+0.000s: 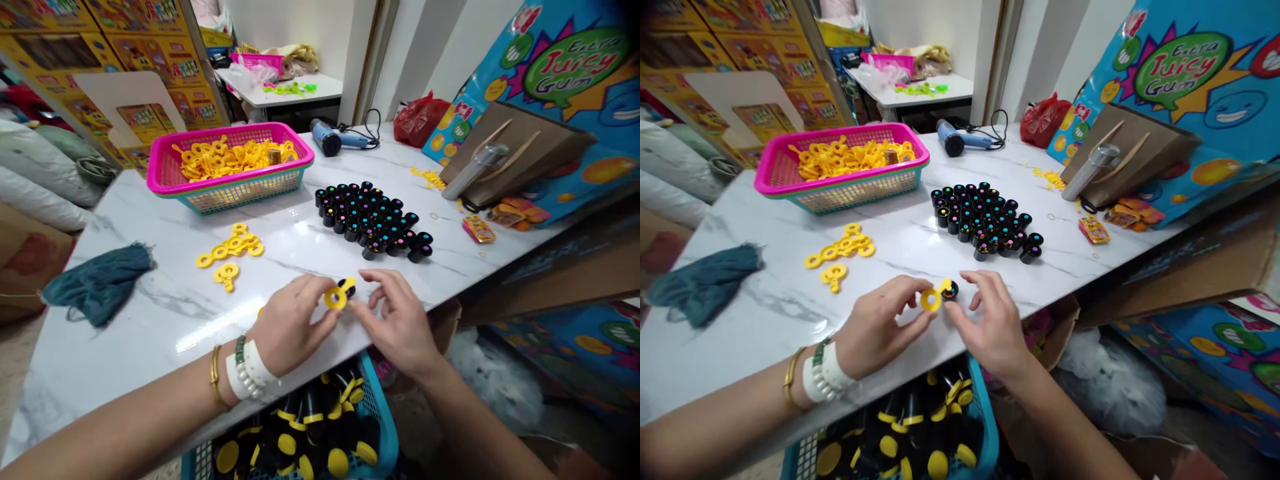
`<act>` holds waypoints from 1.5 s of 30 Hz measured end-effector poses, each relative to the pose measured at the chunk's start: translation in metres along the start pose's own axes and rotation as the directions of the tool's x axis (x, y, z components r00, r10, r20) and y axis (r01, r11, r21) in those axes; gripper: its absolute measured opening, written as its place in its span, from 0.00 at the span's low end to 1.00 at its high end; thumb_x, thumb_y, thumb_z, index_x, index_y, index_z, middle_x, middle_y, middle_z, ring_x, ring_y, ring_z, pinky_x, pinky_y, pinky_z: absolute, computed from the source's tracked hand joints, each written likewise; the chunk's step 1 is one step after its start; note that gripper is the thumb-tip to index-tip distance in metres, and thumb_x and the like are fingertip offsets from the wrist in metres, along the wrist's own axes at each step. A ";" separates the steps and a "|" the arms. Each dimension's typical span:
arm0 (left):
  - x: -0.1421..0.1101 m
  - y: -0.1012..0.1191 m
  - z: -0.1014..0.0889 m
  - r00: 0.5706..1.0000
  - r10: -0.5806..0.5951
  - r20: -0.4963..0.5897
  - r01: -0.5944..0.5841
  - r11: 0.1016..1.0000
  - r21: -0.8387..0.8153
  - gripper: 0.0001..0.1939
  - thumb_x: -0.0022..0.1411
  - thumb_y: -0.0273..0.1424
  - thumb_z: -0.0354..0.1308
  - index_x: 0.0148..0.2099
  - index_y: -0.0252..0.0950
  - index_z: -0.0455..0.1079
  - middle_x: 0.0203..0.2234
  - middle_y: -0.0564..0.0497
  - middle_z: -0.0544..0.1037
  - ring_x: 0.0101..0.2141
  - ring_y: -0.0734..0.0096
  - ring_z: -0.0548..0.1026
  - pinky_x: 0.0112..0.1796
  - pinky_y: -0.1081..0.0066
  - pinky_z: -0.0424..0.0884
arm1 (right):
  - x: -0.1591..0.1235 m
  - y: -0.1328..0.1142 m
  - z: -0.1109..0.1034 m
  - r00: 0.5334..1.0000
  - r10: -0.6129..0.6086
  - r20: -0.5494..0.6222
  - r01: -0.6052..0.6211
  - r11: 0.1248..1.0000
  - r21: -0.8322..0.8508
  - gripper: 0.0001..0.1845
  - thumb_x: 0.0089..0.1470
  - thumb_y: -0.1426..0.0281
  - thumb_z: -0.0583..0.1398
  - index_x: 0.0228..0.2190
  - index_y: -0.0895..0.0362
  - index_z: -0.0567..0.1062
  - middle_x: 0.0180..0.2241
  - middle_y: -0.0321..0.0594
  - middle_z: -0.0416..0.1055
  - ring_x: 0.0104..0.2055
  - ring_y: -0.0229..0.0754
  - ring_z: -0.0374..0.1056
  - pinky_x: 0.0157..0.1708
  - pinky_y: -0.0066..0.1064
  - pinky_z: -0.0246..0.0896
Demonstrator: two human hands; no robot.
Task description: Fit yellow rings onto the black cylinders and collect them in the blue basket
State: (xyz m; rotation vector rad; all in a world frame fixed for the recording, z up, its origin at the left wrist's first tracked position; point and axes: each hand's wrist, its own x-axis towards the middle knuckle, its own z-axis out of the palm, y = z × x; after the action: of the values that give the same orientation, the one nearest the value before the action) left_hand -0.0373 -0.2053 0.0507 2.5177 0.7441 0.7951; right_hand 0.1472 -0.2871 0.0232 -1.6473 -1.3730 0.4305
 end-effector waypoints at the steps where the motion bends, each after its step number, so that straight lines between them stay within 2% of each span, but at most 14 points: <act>1: 0.003 0.006 0.004 0.999 0.034 -0.013 -0.035 0.998 -0.054 0.12 0.62 0.29 0.57 0.48 0.34 0.66 0.35 0.48 0.76 0.37 0.68 0.74 0.38 0.68 0.74 | -0.002 0.000 -0.006 0.997 0.067 0.024 -0.070 0.990 0.123 0.19 0.56 0.63 0.62 0.49 0.53 0.71 0.39 0.42 0.70 0.27 0.36 0.64 0.25 0.29 0.59; 4: 0.005 0.025 0.011 0.993 0.116 -0.026 -0.118 0.958 -0.263 0.17 0.64 0.29 0.54 0.54 0.32 0.65 0.39 0.45 0.78 0.38 0.69 0.75 0.39 0.70 0.73 | -0.012 0.005 -0.022 0.929 0.187 0.319 -0.332 0.802 0.497 0.17 0.61 0.60 0.57 0.50 0.51 0.71 0.32 0.38 0.71 0.20 0.32 0.58 0.17 0.25 0.53; 7: 0.000 0.037 0.017 0.998 0.038 0.044 -0.014 0.890 -0.456 0.11 0.67 0.25 0.48 0.48 0.33 0.69 0.33 0.49 0.79 0.32 0.75 0.76 0.37 0.76 0.72 | -0.021 0.008 -0.024 0.874 0.136 0.467 -0.434 0.654 0.620 0.15 0.59 0.64 0.61 0.48 0.50 0.73 0.28 0.35 0.71 0.17 0.28 0.56 0.16 0.22 0.50; 10: -0.003 0.036 0.019 0.995 -0.038 0.094 0.080 0.870 -0.487 0.11 0.68 0.24 0.47 0.39 0.35 0.72 0.28 0.54 0.79 0.29 0.79 0.76 0.35 0.78 0.71 | -0.018 0.003 -0.017 0.917 0.147 0.372 -0.362 0.698 0.618 0.11 0.53 0.70 0.66 0.41 0.51 0.77 0.28 0.35 0.71 0.21 0.29 0.62 0.17 0.21 0.51; 13: 0.003 0.023 0.019 0.994 -0.114 0.007 0.108 0.925 -0.365 0.07 0.66 0.30 0.54 0.42 0.35 0.72 0.29 0.52 0.79 0.29 0.75 0.75 0.33 0.75 0.71 | 0.000 0.002 -0.013 0.959 0.150 0.239 -0.262 0.785 0.561 0.06 0.52 0.69 0.67 0.35 0.53 0.80 0.35 0.38 0.70 0.23 0.29 0.63 0.17 0.21 0.52; 16: 0.012 0.006 0.023 0.974 -0.214 -0.079 0.181 0.937 -0.299 0.16 0.60 0.35 0.61 0.49 0.33 0.70 0.36 0.48 0.77 0.27 0.75 0.72 0.33 0.71 0.72 | 0.021 0.011 -0.016 0.936 0.221 0.272 -0.331 0.812 0.481 0.09 0.53 0.65 0.66 0.35 0.56 0.80 0.25 0.35 0.67 0.20 0.29 0.57 0.16 0.21 0.47; 20: 0.021 -0.010 0.038 0.975 -0.218 0.053 0.223 0.931 -0.288 0.26 0.53 0.28 0.65 0.54 0.32 0.67 0.46 0.42 0.74 0.28 0.76 0.72 0.38 0.66 0.73 | 0.032 0.022 -0.020 0.858 0.318 0.404 -0.468 0.808 0.357 0.15 0.55 0.60 0.64 0.36 0.59 0.79 0.15 0.30 0.61 0.16 0.29 0.51 0.14 0.22 0.42; 23: 0.025 -0.014 0.048 0.961 -0.208 0.180 0.249 0.937 -0.245 0.16 0.54 0.26 0.63 0.46 0.33 0.72 0.34 0.49 0.76 0.29 0.73 0.71 0.38 0.67 0.71 | 0.033 0.023 -0.014 0.888 0.292 0.354 -0.401 0.869 0.290 0.15 0.56 0.59 0.63 0.34 0.59 0.79 0.18 0.32 0.65 0.17 0.30 0.55 0.16 0.23 0.49; 27: 0.027 -0.016 0.051 0.939 -0.290 0.185 0.332 0.905 -0.267 0.13 0.50 0.29 0.68 0.40 0.34 0.73 0.29 0.53 0.73 0.27 0.74 0.68 0.33 0.71 0.68 | 0.037 0.022 -0.008 0.951 0.278 0.135 -0.309 0.872 0.381 0.12 0.54 0.62 0.65 0.36 0.57 0.79 0.22 0.34 0.69 0.19 0.31 0.60 0.20 0.25 0.54; 30: 0.026 -0.016 0.050 0.931 -0.322 0.170 0.360 0.886 -0.292 0.14 0.47 0.29 0.70 0.37 0.34 0.72 0.27 0.55 0.70 0.26 0.76 0.66 0.30 0.73 0.65 | 0.039 0.018 -0.018 0.917 0.277 0.287 -0.378 0.832 0.405 0.15 0.55 0.60 0.64 0.25 0.58 0.75 0.15 0.30 0.60 0.16 0.29 0.51 0.16 0.24 0.44; 34: 0.024 -0.015 0.051 0.941 -0.303 0.149 0.335 0.894 -0.298 0.13 0.50 0.33 0.69 0.34 0.34 0.69 0.26 0.56 0.67 0.25 0.77 0.65 0.28 0.74 0.62 | 0.032 0.008 -0.032 0.800 0.281 0.530 -0.386 0.917 0.097 0.20 0.59 0.56 0.59 0.23 0.58 0.72 0.13 0.30 0.58 0.16 0.31 0.51 0.16 0.24 0.44; 39: 0.023 -0.015 0.053 0.943 -0.298 0.144 0.328 0.905 -0.271 0.16 0.48 0.35 0.70 0.33 0.35 0.67 0.25 0.57 0.66 0.26 0.75 0.64 0.28 0.74 0.60 | 0.020 0.001 -0.020 0.986 0.078 0.149 -0.045 0.977 -0.208 0.15 0.57 0.59 0.61 0.29 0.57 0.78 0.17 0.34 0.69 0.19 0.35 0.62 0.22 0.26 0.56; 41: 0.023 -0.015 0.053 0.942 -0.301 0.150 0.331 0.907 -0.260 0.17 0.47 0.34 0.71 0.33 0.35 0.67 0.26 0.56 0.66 0.27 0.75 0.65 0.28 0.74 0.60 | 0.018 0.000 -0.013 0.998 -0.045 0.036 0.053 0.961 -0.272 0.12 0.55 0.60 0.63 0.28 0.56 0.78 0.20 0.36 0.72 0.21 0.36 0.65 0.24 0.27 0.59; 45: 0.024 -0.014 0.052 0.941 -0.301 0.155 0.331 0.912 -0.241 0.16 0.49 0.35 0.70 0.32 0.35 0.67 0.26 0.55 0.68 0.29 0.72 0.67 0.29 0.73 0.60 | 0.026 0.003 -0.010 0.974 0.143 0.174 -0.138 0.989 -0.045 0.14 0.55 0.59 0.63 0.28 0.57 0.77 0.16 0.34 0.70 0.15 0.33 0.60 0.16 0.25 0.56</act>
State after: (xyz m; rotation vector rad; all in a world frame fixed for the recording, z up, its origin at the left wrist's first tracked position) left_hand 0.0064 -0.1907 0.0132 2.1127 0.9115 0.5863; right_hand 0.1650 -0.2681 0.0329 -1.7741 -1.4023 0.6534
